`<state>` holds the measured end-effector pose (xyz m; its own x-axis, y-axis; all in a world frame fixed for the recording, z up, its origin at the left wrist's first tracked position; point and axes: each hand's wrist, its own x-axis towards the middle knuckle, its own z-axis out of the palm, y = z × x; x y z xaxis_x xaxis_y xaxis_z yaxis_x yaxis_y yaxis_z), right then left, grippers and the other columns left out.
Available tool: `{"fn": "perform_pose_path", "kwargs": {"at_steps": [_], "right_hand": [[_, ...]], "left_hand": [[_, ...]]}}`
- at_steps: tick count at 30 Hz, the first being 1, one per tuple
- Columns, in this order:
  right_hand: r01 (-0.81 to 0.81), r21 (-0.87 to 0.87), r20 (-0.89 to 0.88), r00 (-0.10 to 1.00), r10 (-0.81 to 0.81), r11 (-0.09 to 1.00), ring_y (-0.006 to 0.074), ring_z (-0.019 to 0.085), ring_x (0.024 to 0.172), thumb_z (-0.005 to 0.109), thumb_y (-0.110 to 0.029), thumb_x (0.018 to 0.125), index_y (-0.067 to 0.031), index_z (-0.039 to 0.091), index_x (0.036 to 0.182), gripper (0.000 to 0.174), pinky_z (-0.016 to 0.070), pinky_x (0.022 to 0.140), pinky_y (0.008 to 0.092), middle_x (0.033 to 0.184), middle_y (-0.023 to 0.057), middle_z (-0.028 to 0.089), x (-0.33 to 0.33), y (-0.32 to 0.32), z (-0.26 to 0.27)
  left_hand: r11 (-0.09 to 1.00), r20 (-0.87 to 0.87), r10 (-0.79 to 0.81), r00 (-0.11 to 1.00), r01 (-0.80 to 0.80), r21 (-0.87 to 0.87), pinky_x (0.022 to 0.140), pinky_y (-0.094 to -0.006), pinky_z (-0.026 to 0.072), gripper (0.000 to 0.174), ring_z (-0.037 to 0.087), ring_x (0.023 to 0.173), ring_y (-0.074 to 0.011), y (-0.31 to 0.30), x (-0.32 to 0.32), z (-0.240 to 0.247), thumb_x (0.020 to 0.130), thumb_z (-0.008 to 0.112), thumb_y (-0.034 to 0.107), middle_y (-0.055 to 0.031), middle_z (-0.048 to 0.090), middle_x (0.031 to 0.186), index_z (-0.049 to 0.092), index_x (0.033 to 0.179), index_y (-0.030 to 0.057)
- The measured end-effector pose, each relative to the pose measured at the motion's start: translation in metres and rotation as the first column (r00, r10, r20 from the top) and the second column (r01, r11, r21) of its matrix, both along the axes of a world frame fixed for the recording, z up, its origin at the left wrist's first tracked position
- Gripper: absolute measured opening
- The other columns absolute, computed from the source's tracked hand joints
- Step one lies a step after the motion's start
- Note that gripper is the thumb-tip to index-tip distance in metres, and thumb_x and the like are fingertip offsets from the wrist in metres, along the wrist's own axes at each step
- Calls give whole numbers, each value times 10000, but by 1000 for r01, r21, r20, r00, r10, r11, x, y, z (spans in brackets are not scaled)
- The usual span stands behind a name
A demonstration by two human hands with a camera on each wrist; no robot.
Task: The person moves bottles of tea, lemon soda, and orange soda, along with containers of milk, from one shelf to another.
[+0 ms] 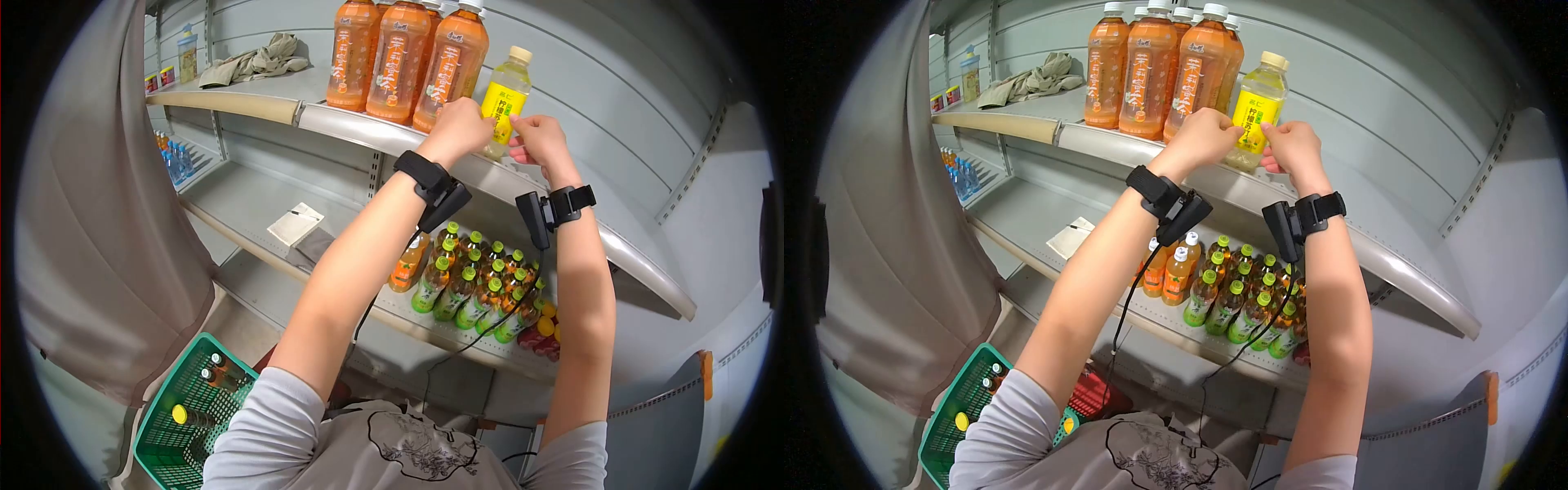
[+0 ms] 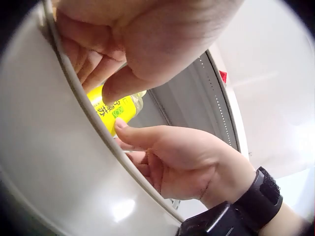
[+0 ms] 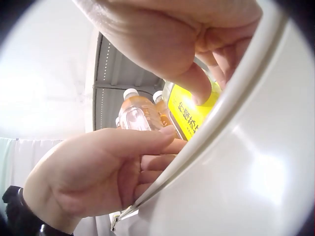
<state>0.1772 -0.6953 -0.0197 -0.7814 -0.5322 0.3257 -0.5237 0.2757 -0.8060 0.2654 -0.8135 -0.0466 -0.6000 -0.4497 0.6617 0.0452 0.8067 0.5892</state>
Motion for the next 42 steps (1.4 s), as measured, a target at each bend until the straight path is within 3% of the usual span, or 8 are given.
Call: {"fn": "perform_pose_path", "kwargs": {"at_steps": [3,5,8,14,19,25,33,42], "right_hand": [[-13,23,9,1000,13,1000,114,544,492,539,-296,826,4,553,891,306,458,433,215,750,90,587,8,5,-2],[34,-126,-14,999,-36,991,104,528,490,535,-310,824,1,550,924,328,440,432,203,771,86,589,26,16,-3],[63,-452,80,996,-30,890,110,526,492,562,-296,803,8,546,939,333,411,422,217,749,91,603,54,38,-15],[283,-747,254,958,-134,602,84,483,485,537,-234,804,-18,572,892,236,366,444,195,738,78,608,96,70,-92],[460,-786,358,883,-303,414,62,449,460,512,-165,801,-28,579,850,160,335,435,179,666,44,582,99,102,-110],[500,-800,330,829,-451,333,38,431,461,496,-138,838,-8,568,832,149,329,414,175,645,48,565,106,154,-133],[601,-793,426,664,-614,100,60,436,459,514,-125,812,13,564,835,149,346,430,186,666,57,559,140,266,-141],[631,-772,436,431,-790,-82,56,439,467,544,-157,810,-9,565,820,150,353,440,188,643,40,564,195,411,-134]], "left_hand": [[982,-11,-128,992,129,141,681,-388,456,252,588,725,-350,0,16,1,742,546,194,-220,601,730,620,756,-47],[957,-259,-180,949,229,175,520,-258,407,230,486,528,-100,-1,21,-8,774,525,172,-81,558,576,581,708,-40],[756,-539,-236,808,501,420,679,-226,470,245,579,765,-129,15,44,-25,849,496,139,-91,610,856,558,969,-65],[625,-659,-151,737,588,514,746,-255,476,227,583,833,-148,53,86,-84,865,484,113,-122,604,912,552,1017,-41],[541,-654,-125,746,603,585,724,-249,478,219,581,785,-143,51,89,-105,872,470,111,-120,604,894,555,1001,-43],[467,-699,-158,698,676,570,624,-215,449,193,553,673,-108,94,69,-113,856,517,143,-82,603,792,576,943,-19],[153,-602,-572,557,794,589,608,-205,439,176,529,645,-89,208,38,-124,859,494,135,-53,587,736,575,928,-5],[-34,-488,-788,376,765,644,621,-214,446,178,542,642,-86,378,45,-125,848,491,133,-46,603,731,581,906,-9]]}}
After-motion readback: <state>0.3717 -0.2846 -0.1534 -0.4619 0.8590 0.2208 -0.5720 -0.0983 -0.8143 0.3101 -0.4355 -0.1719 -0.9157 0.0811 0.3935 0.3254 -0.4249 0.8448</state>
